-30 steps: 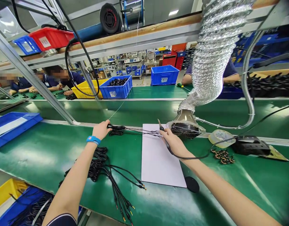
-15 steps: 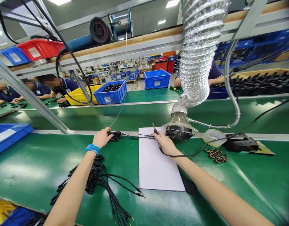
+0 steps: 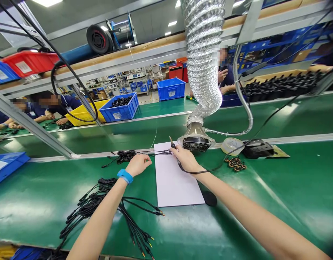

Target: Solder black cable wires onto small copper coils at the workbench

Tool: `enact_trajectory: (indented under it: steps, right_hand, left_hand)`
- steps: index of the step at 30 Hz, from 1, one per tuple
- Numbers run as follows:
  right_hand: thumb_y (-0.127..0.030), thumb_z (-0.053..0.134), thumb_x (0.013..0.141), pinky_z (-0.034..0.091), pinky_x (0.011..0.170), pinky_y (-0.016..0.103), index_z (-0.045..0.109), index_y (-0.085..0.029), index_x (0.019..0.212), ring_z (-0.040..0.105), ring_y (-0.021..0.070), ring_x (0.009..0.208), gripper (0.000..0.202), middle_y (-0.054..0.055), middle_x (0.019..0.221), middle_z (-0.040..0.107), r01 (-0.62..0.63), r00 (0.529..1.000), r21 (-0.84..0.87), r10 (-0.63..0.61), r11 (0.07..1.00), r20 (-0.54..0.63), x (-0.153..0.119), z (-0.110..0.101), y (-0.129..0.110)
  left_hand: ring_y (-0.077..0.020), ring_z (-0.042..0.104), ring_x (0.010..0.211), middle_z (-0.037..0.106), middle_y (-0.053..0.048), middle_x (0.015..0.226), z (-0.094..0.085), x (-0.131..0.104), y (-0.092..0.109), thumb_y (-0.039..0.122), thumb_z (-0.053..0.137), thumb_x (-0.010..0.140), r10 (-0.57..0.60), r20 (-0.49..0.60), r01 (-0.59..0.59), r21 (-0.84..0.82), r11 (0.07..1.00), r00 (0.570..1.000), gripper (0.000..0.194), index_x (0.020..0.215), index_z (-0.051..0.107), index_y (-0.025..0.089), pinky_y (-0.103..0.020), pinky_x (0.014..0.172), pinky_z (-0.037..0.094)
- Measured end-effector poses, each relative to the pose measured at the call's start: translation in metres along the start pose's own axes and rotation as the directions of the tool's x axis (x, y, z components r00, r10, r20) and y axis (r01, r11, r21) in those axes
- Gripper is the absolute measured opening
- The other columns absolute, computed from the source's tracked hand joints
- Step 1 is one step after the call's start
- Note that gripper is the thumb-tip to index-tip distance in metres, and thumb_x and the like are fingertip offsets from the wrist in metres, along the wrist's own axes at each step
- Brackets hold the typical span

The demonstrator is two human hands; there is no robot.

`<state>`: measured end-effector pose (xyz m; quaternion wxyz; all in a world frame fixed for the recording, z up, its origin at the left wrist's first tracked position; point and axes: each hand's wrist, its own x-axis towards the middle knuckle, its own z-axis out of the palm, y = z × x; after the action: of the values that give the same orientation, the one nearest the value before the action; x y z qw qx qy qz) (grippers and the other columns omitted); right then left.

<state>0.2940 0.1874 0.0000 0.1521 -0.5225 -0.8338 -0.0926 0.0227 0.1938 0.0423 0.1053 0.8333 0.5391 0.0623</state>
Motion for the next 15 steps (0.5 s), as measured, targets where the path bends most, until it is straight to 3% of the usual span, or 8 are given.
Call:
enact_trajectory:
  steps: [4, 7, 11, 15]
  right_hand:
    - [-0.012, 0.041, 0.097, 0.037, 0.064, 0.03, 0.055, -0.015, 0.126, 0.055, 0.0179, 0.075, 0.032, 0.011, 0.104, 0.057, 0.024, 0.999, -0.017, -0.025, 1.0, -0.031, -0.013, -0.02, -0.007]
    - [-0.016, 0.044, 0.099, 0.038, 0.065, 0.03, 0.055, -0.017, 0.127, 0.056, 0.0188, 0.078, 0.031, 0.011, 0.102, 0.058, 0.055, 0.996, -0.032, -0.057, 0.998, -0.07, -0.032, -0.041, -0.013]
    - [-0.017, 0.048, 0.098, 0.041, 0.066, 0.032, 0.056, -0.018, 0.126, 0.058, 0.0207, 0.08, 0.029, 0.011, 0.101, 0.06, 0.1, 0.981, -0.062, -0.108, 0.993, -0.159, -0.074, -0.071, -0.015]
    - [-0.017, 0.046, 0.099, 0.043, 0.066, 0.032, 0.056, -0.018, 0.126, 0.059, 0.0199, 0.079, 0.028, 0.011, 0.102, 0.062, 0.069, 0.971, -0.068, -0.082, 0.995, -0.223, -0.124, -0.094, 0.001]
  left_hand:
    - [-0.0285, 0.067, 0.102, 0.071, -0.013, 0.109, 0.022, 0.032, 0.02, 0.025, 0.052, 0.096, -0.019, -0.077, 0.031, 0.161, 0.987, 0.997, 0.026, 0.112, 0.071, 0.017, -0.035, 0.082, 0.05]
    - [-0.0292, 0.068, 0.101, 0.067, -0.016, 0.112, 0.038, 0.053, 0.03, 0.021, 0.049, 0.097, 0.011, -0.08, 0.009, 0.245, 0.97, 0.997, 0.028, 0.115, 0.068, 0.016, -0.037, 0.083, 0.051]
    - [-0.0284, 0.069, 0.093, 0.064, -0.017, 0.109, 0.054, 0.068, 0.036, 0.015, 0.042, 0.098, 0.056, -0.053, -0.036, 0.326, 0.945, 0.997, 0.029, 0.11, 0.068, 0.012, -0.038, 0.079, 0.052]
    - [-0.0277, 0.069, 0.091, 0.062, -0.018, 0.11, 0.061, 0.071, 0.033, 0.011, 0.036, 0.098, 0.088, -0.038, -0.067, 0.372, 0.926, 0.995, 0.033, 0.11, 0.066, 0.011, -0.037, 0.076, 0.052]
